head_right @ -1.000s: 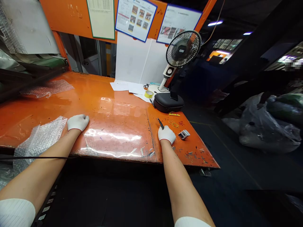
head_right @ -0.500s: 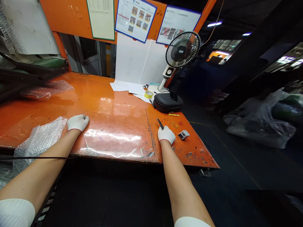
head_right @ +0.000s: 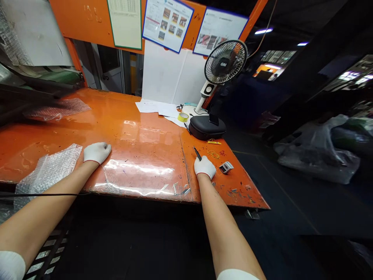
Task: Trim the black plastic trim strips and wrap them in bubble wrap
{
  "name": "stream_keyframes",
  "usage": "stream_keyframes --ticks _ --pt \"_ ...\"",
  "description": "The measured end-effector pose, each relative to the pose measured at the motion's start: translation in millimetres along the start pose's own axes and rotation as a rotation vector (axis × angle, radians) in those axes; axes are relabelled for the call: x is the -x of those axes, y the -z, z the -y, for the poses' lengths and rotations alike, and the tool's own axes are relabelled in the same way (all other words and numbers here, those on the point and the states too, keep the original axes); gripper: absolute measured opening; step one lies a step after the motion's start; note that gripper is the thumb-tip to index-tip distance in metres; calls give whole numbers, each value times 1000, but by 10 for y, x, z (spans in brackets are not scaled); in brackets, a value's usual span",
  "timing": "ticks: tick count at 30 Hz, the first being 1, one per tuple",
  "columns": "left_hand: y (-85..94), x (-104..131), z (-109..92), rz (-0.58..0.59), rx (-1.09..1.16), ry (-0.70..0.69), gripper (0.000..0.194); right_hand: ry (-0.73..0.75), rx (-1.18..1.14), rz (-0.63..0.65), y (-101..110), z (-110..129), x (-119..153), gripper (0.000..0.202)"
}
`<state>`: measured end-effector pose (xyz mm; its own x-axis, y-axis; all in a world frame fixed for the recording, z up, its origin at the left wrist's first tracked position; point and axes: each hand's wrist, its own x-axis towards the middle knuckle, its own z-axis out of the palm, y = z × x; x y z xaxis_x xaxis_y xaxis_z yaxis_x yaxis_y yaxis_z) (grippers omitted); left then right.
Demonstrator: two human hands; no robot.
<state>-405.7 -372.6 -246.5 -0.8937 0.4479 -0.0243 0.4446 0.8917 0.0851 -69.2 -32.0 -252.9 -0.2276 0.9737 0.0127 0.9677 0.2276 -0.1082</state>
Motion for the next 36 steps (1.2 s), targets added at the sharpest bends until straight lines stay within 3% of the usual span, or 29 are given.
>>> stream_keyframes --ticks 8,12,17,21,24,28,31,33,36 --pt "-53 34 -126 -6 147 -71 52 -2 32 62 -5 167 36 53" --pt "-96 -21 -117 -9 209 -37 47 152 41 70 -90 637 280 51" --pt "-183 8 -69 -39 364 -8 38 435 -2 122 -109 1443 968 38" --pt "-214 -40 1 -109 589 57 35 588 -38 158 -116 1770 1300 33" --pt "-45 -298 195 -186 819 164 47 619 -67 196 -127 1784 1313 32" --pt "446 -803 760 -284 1197 287 75 606 -70 207 -137 1759 1255 32" --pt "774 -1048 1248 -412 1903 373 86 595 -76 205 -143 1773 1253 32" --pt "906 -1117 1468 -400 2110 382 97 602 -83 206 -154 1783 1257 31" --pt "1005 -1152 1549 -333 2212 321 100 613 -98 205 -176 1785 1251 31"
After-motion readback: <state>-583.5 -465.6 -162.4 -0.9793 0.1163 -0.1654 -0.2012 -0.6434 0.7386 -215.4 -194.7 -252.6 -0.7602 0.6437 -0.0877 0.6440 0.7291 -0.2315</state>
